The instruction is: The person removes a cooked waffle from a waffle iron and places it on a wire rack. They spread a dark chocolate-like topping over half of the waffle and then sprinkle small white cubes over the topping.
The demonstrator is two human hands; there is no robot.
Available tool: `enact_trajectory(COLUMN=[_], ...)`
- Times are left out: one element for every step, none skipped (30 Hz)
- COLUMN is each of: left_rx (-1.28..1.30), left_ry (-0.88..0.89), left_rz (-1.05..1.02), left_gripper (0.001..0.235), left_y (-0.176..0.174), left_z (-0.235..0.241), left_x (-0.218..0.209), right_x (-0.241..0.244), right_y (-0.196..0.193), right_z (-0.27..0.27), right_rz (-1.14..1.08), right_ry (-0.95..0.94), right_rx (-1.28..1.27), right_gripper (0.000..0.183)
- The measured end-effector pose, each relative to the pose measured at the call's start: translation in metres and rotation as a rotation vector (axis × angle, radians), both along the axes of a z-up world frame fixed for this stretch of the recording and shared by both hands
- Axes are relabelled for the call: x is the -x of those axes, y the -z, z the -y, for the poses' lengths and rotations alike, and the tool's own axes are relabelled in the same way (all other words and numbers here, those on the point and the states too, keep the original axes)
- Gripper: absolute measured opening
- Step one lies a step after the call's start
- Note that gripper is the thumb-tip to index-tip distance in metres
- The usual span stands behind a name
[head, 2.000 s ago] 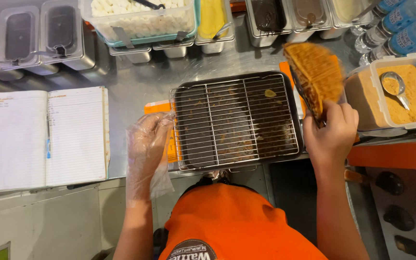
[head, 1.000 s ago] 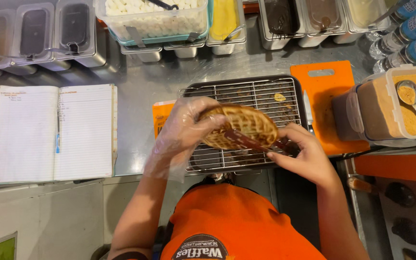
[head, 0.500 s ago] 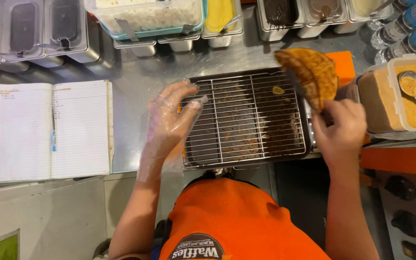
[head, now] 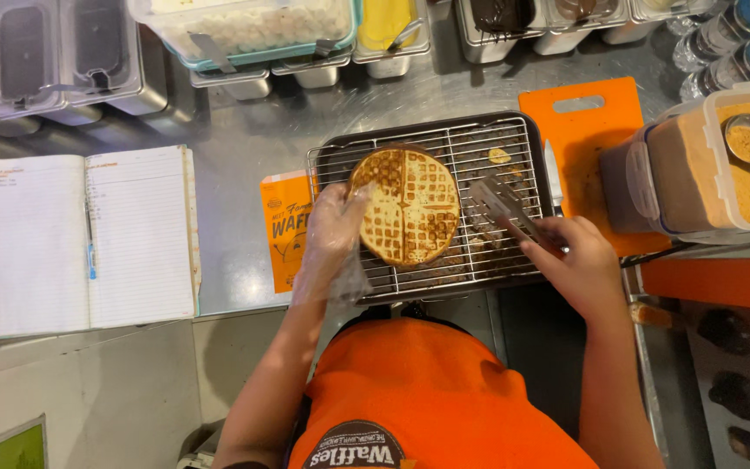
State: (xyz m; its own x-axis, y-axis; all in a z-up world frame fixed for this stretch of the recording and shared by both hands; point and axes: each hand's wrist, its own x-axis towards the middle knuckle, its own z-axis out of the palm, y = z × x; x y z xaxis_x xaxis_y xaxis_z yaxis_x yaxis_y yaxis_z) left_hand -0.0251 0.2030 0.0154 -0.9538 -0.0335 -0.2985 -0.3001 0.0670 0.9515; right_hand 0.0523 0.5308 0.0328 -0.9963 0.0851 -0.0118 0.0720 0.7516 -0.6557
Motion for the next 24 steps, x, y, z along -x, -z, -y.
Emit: enact_trajectory(left_rx=[0.187, 0.374, 0.561, 0.716, 0.866, 1.014, 1.013, 1.011, 1.009, 1.053, 1.093, 1.130, 1.174, 1.216, 1.258, 1.267, 1.276, 1.286, 1.266, 1.245, 1.223, 1.221, 1.219, 1.218], left_ry=[0.020, 0.042, 0.064, 0.064, 0.067, 0.073, 0.123, 0.175, 0.227, 0.346, 0.463, 0.575, 0.635, 0.690, 0.745, 0.739, 0.733, 0.726, 0.704, 0.681, 0.659, 0.651, 0.643, 0.634], left_rz=[-0.051, -0.102, -0.154, -0.322, -0.495, -0.668, -0.685, -0.703, -0.720, -0.599, -0.475, -0.357, -0.294, -0.231, -0.168, -0.185, -0.203, -0.218, -0.249, -0.282, -0.314, -0.341, -0.369, -0.394], left_gripper=[0.026, 0.028, 0.030, 0.029, 0.028, 0.028, 0.036, 0.044, 0.053, 0.060, 0.068, 0.077, 0.077, 0.078, 0.078, 0.078, 0.078, 0.078, 0.078, 0.078, 0.078, 0.078, 0.077, 0.077], left_y=[-0.002, -0.005, -0.008, -0.010, -0.011, -0.011, -0.010, -0.007, -0.003, 0.002, 0.007, 0.010, 0.011, 0.013, 0.013, 0.014, 0.014, 0.014, 0.014, 0.015, 0.015, 0.016, 0.017, 0.018], left_z=[0.005, 0.012, 0.017, 0.019, 0.018, 0.015, 0.009, -0.003, -0.016, -0.029, -0.044, -0.053, -0.055, -0.059, -0.062, -0.062, -0.062, -0.060, -0.058, -0.058, -0.057, -0.056, -0.055, -0.054], left_x=[-0.006, -0.014, -0.018, -0.018, -0.017, -0.015, -0.013, -0.011, -0.008, -0.002, 0.008, 0.014, 0.015, 0.018, 0.020, 0.020, 0.021, 0.020, 0.017, 0.016, 0.014, 0.013, 0.013, 0.013], right_x=[-0.007, -0.014, -0.021, -0.027, -0.030, -0.031, -0.031, -0.031, -0.032, -0.032, -0.032, -0.032, -0.032, -0.032, -0.034, -0.036, -0.038, -0.040, -0.041, -0.043, -0.043, -0.042, -0.041, -0.039], right_y=[-0.002, -0.004, -0.006, -0.010, -0.013, -0.015, -0.016, -0.016, -0.015, -0.015, -0.016, -0.018, -0.019, -0.021, -0.024, -0.026, -0.026, -0.025, -0.024, -0.024, -0.023, -0.023, -0.024, -0.024], right_z=[-0.006, -0.010, -0.010, -0.007, 0.000, 0.011, 0.026, 0.040, 0.056, 0.066, 0.069, 0.069, 0.065, 0.058, 0.048, 0.039, 0.035, 0.033, 0.034, 0.035, 0.037, 0.039, 0.039, 0.039], right_rz=[0.012, 0.025, 0.074, 0.123, 0.171, 0.177, 0.182, 0.187, 0.167, 0.150, 0.134, 0.184, 0.234, 0.283, 0.268, 0.254, 0.239, 0.228, 0.217, 0.204, 0.201, 0.195, 0.190, 0.165], right_ry=[0.001, 0.004, -0.028, -0.058, -0.089, -0.176, -0.264, -0.350, -0.368, -0.385, -0.402, -0.344, -0.287, -0.231, -0.187, -0.145, -0.104, -0.132, -0.159, -0.185, -0.205, -0.225, -0.246, -0.203], right_rx=[0.031, 0.062, 0.125, 0.189, 0.254, 0.234, 0.215, 0.196, 0.182, 0.167, 0.152, 0.105, 0.059, 0.010, -0.006, -0.024, -0.041, -0.021, -0.002, 0.017, 0.008, 0.000, -0.008, -0.026], right_gripper=[0.036, 0.035, 0.035, 0.035, 0.035, 0.034, 0.034, 0.033, 0.032, 0.032, 0.031, 0.030, 0.028, 0.027, 0.026, 0.025, 0.024, 0.025, 0.026, 0.026, 0.026, 0.026, 0.026, 0.025])
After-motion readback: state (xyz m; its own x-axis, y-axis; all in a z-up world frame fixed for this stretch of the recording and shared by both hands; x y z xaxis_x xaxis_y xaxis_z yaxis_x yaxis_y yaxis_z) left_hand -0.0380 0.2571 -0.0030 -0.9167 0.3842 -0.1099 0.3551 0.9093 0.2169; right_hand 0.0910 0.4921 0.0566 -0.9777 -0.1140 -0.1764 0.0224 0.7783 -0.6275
